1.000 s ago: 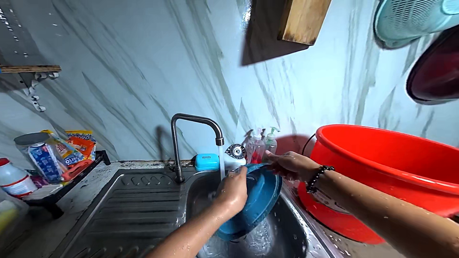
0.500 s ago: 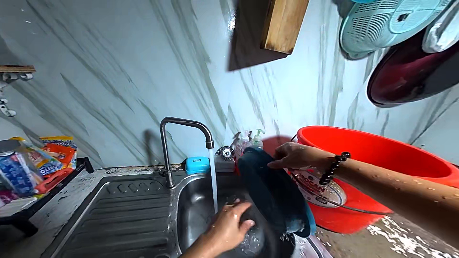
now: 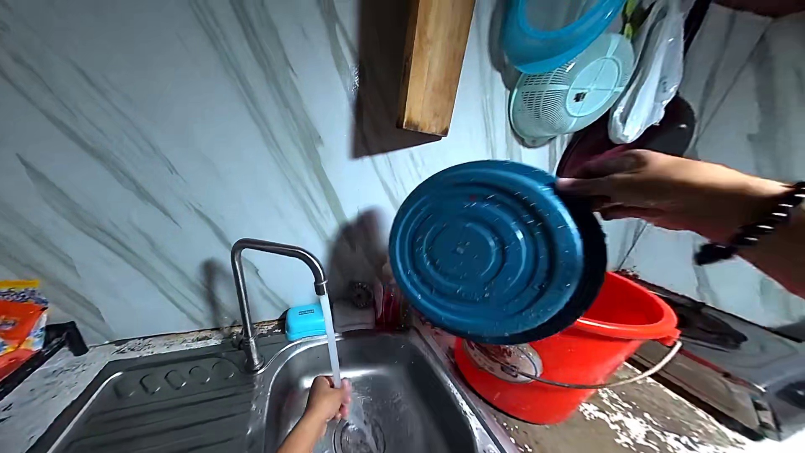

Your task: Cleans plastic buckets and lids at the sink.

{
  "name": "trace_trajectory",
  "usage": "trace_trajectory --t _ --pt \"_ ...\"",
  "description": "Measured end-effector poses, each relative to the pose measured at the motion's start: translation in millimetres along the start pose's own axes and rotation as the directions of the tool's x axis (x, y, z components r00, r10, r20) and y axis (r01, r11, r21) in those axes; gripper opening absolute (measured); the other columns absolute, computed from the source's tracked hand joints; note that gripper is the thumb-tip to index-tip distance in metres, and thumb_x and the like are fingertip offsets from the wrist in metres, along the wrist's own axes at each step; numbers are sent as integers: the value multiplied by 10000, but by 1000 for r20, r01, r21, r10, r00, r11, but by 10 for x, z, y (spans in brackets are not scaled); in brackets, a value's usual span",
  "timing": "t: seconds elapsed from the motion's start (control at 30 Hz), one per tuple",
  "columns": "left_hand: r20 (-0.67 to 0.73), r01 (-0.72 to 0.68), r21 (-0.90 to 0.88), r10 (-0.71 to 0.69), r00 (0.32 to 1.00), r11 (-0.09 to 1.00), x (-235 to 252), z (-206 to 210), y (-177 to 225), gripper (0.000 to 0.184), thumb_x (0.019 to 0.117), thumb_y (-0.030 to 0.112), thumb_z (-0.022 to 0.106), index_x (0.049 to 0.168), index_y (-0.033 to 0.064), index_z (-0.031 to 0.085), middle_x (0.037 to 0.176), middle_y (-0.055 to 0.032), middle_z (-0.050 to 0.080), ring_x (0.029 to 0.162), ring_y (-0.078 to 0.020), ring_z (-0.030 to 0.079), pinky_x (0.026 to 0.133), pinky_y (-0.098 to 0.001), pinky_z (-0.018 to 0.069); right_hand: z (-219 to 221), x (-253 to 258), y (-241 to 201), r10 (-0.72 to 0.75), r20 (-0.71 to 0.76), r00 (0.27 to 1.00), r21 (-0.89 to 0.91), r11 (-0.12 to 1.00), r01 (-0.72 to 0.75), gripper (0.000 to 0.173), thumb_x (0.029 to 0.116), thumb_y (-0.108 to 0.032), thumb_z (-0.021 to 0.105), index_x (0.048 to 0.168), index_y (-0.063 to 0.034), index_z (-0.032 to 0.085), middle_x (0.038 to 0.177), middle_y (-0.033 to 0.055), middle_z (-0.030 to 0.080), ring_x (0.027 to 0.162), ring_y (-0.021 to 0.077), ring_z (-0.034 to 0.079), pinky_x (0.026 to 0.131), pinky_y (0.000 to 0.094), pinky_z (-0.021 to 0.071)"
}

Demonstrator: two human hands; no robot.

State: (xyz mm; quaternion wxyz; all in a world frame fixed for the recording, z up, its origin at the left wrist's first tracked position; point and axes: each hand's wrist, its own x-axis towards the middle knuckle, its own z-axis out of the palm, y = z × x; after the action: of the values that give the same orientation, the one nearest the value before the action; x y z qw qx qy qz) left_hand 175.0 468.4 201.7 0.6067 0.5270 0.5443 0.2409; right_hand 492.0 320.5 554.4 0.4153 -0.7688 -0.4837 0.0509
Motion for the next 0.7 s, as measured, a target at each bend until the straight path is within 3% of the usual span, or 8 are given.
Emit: trace_trajectory --t 0.07,0.13,0.2,0.27,0.4,0.47,0.6,0.7 --pt "-22 5 109 -2 1000 994 47 15 21 242 1078 214 536 1095 -22 591 654 14 500 457 -52 438 457 -200 404 -260 101 516 117 -131 984 185 978 -92 225 1065 -269 537 1084 -69 638 725 -7 573 546 40 501 492 203 424" --pt "-36 -10 244 19 999 970 128 16 1 370 1098 330 479 1050 -18 598 671 -9 470 494 -93 431 508 -251 415 -426 148 1111 324 -181 928 356 902 -246 263 1059 -335 532 982 -99 618 645 -31 526 483 30 467 450 187 402" --pt "-42 -32 365 51 998 931 203 16 -22 531 1104 431 405 1054 -56 609 798 -120 543 647 -201 521 660 -367 472 -433 11 1401 506 -131 853 425 805 -413 339 1089 -370 443 863 -130 525 565 -48 477 427 12 430 402 160 363" --pt "-37 -30 401 49 998 916 253 8 -43 627 1099 466 389 1173 -107 630 1078 -275 650 979 -361 644 916 -507 496 -342 -174 1519 605 -77 793 462 726 -509 343 1111 -336 368 851 -137 472 568 -40 440 427 18 389 403 159 329" --pt "23 -22 464 13 1000 886 414 -5 -218 573 1036 438 557 1322 -57 595 1279 -277 639 1207 -398 622 1054 -556 459 -250 -181 2008 699 -71 711 430 665 -611 334 1112 -322 396 865 -118 490 571 -22 431 431 42 377 416 184 341" --pt "87 -36 478 -7 996 878 337 -28 -177 495 1008 341 634 1307 -52 607 1284 -282 626 1211 -396 601 1049 -553 445 -248 -116 2058 714 -104 692 394 669 -631 316 1103 -292 435 853 -110 496 555 -22 419 410 46 373 400 182 344" --pt "209 -57 439 -40 977 897 230 -102 -163 345 1025 197 616 1283 -31 601 1149 -216 659 990 -272 643 904 -432 509 -251 -100 1837 703 -140 697 218 709 -671 255 1078 -182 467 835 -105 472 562 -24 397 411 47 357 398 179 334" --pt "290 -127 346 23 957 930 152 -167 -155 266 1018 99 608 1231 -61 611 1049 -174 688 884 -191 673 845 -353 551 -173 -304 1452 570 -227 790 -275 740 -613 213 1044 -120 542 879 12 572 712 63 533 578 80 473 565 216 405"
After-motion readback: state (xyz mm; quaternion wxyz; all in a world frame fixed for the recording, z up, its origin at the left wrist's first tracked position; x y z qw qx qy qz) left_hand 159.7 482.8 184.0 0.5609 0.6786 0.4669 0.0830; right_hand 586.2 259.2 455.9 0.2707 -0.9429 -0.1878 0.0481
